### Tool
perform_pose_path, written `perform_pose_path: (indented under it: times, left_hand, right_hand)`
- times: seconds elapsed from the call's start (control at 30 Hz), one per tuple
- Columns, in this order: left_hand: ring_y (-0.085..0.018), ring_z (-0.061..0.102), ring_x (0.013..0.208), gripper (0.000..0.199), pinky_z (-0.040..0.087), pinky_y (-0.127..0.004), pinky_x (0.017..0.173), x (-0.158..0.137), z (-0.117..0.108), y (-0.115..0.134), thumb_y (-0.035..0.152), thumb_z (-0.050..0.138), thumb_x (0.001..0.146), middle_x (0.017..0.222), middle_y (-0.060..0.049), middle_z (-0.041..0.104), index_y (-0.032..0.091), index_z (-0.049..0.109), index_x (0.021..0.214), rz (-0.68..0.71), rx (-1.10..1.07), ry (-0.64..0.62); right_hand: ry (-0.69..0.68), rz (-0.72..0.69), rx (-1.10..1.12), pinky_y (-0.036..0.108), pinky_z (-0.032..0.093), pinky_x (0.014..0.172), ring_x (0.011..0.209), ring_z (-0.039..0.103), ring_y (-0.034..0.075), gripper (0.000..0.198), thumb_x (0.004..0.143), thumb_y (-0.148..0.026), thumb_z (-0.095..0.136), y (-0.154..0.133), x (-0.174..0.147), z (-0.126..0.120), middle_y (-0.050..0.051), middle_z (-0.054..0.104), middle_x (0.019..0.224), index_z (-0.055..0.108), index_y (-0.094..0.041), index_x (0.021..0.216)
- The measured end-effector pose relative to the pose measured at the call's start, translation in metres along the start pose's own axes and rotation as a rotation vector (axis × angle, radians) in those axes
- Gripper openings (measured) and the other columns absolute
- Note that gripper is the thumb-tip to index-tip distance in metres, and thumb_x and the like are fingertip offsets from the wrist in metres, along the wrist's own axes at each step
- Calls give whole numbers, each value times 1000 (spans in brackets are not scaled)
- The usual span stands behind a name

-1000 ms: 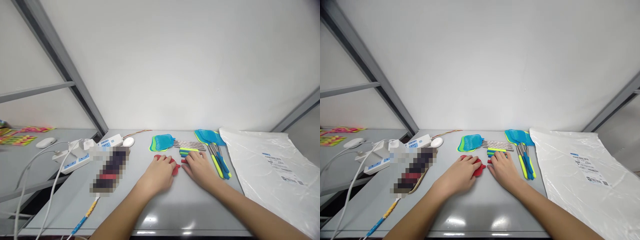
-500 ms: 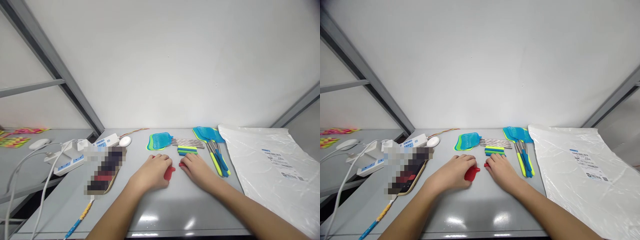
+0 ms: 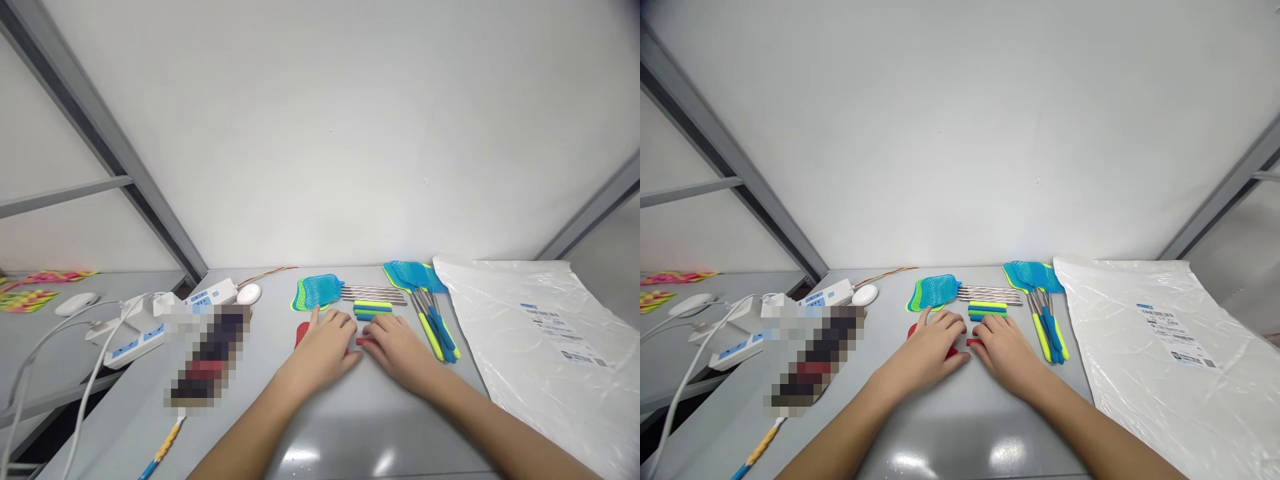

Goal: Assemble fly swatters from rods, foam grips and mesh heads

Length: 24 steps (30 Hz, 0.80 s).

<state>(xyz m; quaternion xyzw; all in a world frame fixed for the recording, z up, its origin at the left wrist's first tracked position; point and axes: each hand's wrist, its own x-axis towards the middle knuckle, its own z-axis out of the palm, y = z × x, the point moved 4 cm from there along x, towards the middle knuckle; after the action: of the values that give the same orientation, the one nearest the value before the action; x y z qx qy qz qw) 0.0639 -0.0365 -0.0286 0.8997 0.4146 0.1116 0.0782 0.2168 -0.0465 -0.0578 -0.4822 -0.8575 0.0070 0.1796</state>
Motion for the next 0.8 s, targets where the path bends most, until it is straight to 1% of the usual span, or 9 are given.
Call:
perform_pose_path:
  times: [0.1, 0.2, 0.27, 0.33, 0.37, 0.47, 0.57, 0.67, 0.8]
  left_hand:
    - [-25, 48, 111, 16, 18, -58, 109, 3, 6, 0, 36, 54, 87, 106, -5, 59, 21, 56, 94, 6, 15, 8]
    - [-26, 49, 109, 17, 14, -62, 109, 5, 10, -1, 37, 53, 87, 105, -5, 60, 21, 57, 94, 17, 28, 16]
    - [-26, 49, 108, 17, 13, -64, 109, 5, 13, -1, 36, 53, 88, 106, -6, 60, 21, 58, 93, 27, 36, 18]
    - [-26, 49, 108, 16, 13, -64, 109, 6, 15, 0, 35, 54, 88, 106, -6, 60, 21, 59, 94, 39, 48, 25]
    - [-26, 49, 107, 16, 14, -64, 109, 6, 16, 0, 35, 54, 88, 105, -6, 60, 21, 59, 94, 46, 55, 31]
    - [-25, 50, 105, 14, 17, -63, 110, 7, 20, 0, 32, 52, 89, 102, -6, 60, 21, 60, 93, 66, 74, 65]
    - [-24, 51, 102, 15, 19, -62, 109, 8, 23, 0, 30, 49, 91, 100, -6, 60, 20, 60, 93, 79, 87, 99]
    - [-24, 51, 102, 16, 21, -61, 109, 7, 25, 1, 31, 49, 91, 101, -6, 60, 19, 60, 93, 104, 87, 108]
    - [-24, 50, 108, 15, 19, -60, 110, 6, 24, 3, 30, 51, 90, 112, -7, 57, 19, 61, 90, 140, 60, 132]
  right_hand:
    - [39, 30, -75, 34, 37, 79, 93, 54, 21, 15, 95, -26, 46, 9, 0, -11, 4, 60, 97, 60, -22, 99]
    - [50, 49, -215, 35, 36, 79, 92, 55, 23, 15, 94, -27, 48, 26, 9, -25, 6, 60, 94, 62, -20, 92]
    - [14, 74, -266, 34, 36, 76, 86, 56, 21, 18, 94, -27, 47, 41, 23, -32, 6, 61, 91, 63, -20, 88]
    - [-47, 116, -229, 30, 37, 70, 78, 57, 18, 24, 95, -27, 43, 58, 42, -35, 5, 62, 90, 65, -21, 87]
    - [-72, 143, -218, 29, 37, 68, 78, 58, 18, 27, 96, -28, 41, 66, 54, -35, 5, 62, 90, 66, -21, 89]
    - [-144, 152, -205, 28, 37, 66, 83, 60, 19, 25, 93, -26, 44, 84, 85, -27, 6, 64, 92, 67, -20, 86]
    - [-197, 155, -165, 27, 38, 65, 78, 61, 18, 24, 90, -30, 47, 93, 104, -14, 6, 66, 91, 69, -22, 84]
    - [-249, 151, -113, 25, 39, 65, 77, 62, 18, 24, 89, -36, 50, 97, 112, -3, 5, 68, 91, 70, -24, 85]
    - [-301, 147, -75, 26, 42, 68, 81, 63, 19, 25, 89, -37, 49, 104, 117, 8, 5, 69, 93, 70, -24, 89]
